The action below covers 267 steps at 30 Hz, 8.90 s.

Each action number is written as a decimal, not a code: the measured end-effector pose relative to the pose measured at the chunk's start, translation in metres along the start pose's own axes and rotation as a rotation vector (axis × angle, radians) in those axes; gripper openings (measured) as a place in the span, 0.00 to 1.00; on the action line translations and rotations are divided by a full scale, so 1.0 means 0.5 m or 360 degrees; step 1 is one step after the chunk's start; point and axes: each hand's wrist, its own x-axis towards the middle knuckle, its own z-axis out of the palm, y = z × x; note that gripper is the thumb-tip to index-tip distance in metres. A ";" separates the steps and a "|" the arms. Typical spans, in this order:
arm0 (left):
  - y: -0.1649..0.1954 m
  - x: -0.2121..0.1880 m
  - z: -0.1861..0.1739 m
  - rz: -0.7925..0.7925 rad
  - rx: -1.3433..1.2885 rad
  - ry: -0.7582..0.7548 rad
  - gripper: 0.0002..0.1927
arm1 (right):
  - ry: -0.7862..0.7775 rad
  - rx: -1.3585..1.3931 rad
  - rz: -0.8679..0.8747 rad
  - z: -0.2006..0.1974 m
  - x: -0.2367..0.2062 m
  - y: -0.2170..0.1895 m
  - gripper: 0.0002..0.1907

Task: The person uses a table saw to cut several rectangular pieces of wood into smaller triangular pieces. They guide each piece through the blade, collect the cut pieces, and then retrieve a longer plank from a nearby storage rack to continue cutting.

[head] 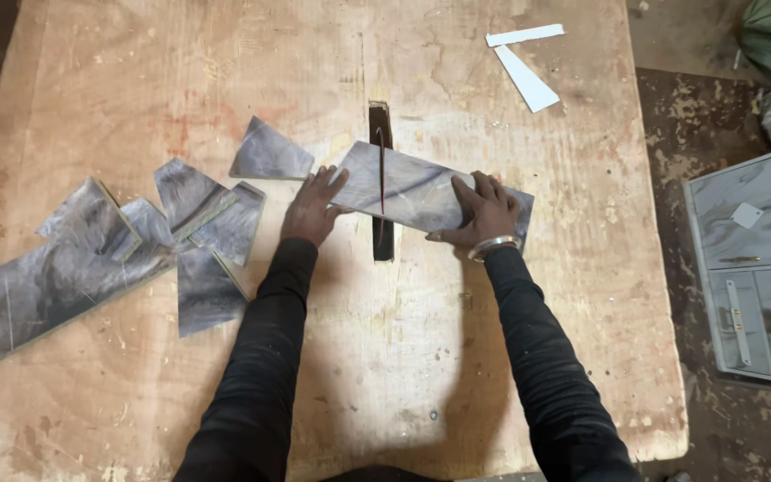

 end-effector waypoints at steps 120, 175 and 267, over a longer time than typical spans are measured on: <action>-0.024 -0.157 0.036 -0.0067 0.0006 -0.0065 0.59 | 0.0090 -0.0080 -0.0151 0.082 -0.052 -0.021 0.69; 0.036 -0.136 -0.100 -0.0058 0.0850 -0.0306 0.57 | 0.0490 -0.0010 0.0269 0.067 -0.497 0.013 0.60; 0.057 -0.252 0.048 -0.0035 0.0045 -0.0047 0.37 | -0.0040 0.0455 -0.0514 0.071 -0.194 -0.014 0.59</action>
